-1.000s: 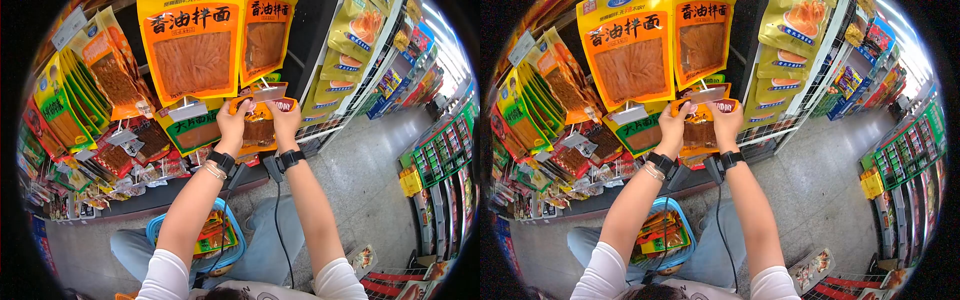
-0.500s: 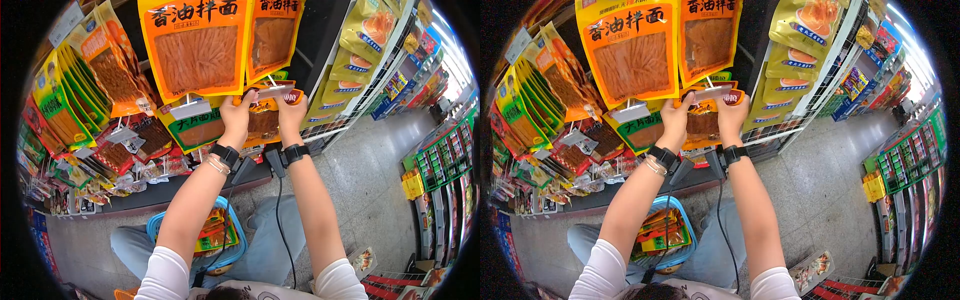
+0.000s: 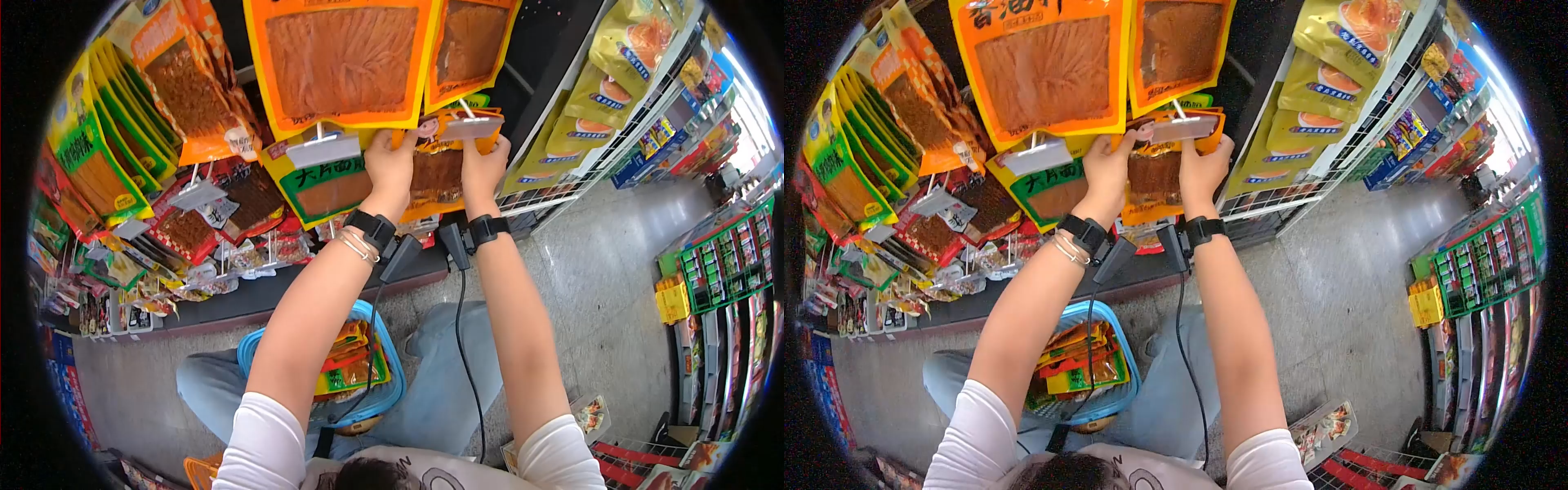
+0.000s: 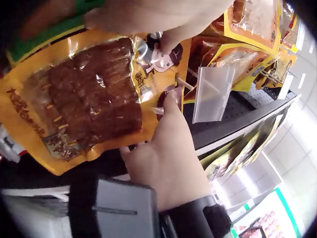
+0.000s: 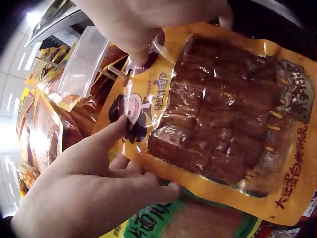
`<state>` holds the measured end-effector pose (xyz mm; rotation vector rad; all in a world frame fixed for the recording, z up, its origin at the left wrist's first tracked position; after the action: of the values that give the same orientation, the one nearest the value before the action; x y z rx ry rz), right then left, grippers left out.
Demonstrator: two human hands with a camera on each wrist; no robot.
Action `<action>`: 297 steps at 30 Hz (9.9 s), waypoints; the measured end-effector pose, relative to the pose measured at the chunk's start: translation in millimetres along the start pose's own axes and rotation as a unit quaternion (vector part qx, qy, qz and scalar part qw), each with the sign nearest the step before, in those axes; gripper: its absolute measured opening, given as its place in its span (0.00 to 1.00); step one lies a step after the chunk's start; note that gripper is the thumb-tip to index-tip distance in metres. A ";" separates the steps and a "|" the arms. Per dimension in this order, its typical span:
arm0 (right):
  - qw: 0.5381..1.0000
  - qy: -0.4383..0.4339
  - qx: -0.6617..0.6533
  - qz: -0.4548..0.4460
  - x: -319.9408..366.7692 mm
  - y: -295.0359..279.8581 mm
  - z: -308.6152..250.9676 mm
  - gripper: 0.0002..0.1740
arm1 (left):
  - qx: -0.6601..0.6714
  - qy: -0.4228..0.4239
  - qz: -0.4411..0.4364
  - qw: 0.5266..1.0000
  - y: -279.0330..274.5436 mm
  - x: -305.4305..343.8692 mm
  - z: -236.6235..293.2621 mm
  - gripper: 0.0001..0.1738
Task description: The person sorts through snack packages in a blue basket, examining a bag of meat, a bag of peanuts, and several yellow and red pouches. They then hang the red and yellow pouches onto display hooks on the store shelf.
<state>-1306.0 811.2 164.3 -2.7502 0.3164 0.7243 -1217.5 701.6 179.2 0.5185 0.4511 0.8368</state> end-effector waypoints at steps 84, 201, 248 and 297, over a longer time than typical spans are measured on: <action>0.830 0.033 -0.125 -0.543 312.1 1.4 -60.1 0.29 | -0.070 -0.334 -0.013 0.940 -358.8 208.3 149.9 0.19; 0.929 -0.011 -0.275 -0.247 222.5 -30.5 -274.1 0.24 | -0.148 0.052 -0.055 0.986 -237.2 160.3 255.1 0.20; 0.979 -0.187 -0.085 0.008 56.7 69.3 -417.0 0.41 | -0.066 0.187 -0.063 0.978 -125.6 -22.1 333.8 0.19; 0.945 -0.099 -0.205 -0.234 254.0 2.1 -249.2 0.14 | -0.310 -0.021 0.040 0.950 -306.0 155.6 190.7 0.09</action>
<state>-979.3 694.2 243.1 -2.9076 -0.5756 1.0041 -841.5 604.6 120.6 -0.0310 0.1095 0.9874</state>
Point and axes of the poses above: each hand's wrist, its own x-axis away from the middle knuckle, its own y-axis out of the palm, z = x × y, the point moved 1 cm from there along -x, towards the middle knuckle, and after that the axes turned 14 degrees about x, right-handed, at the moved point
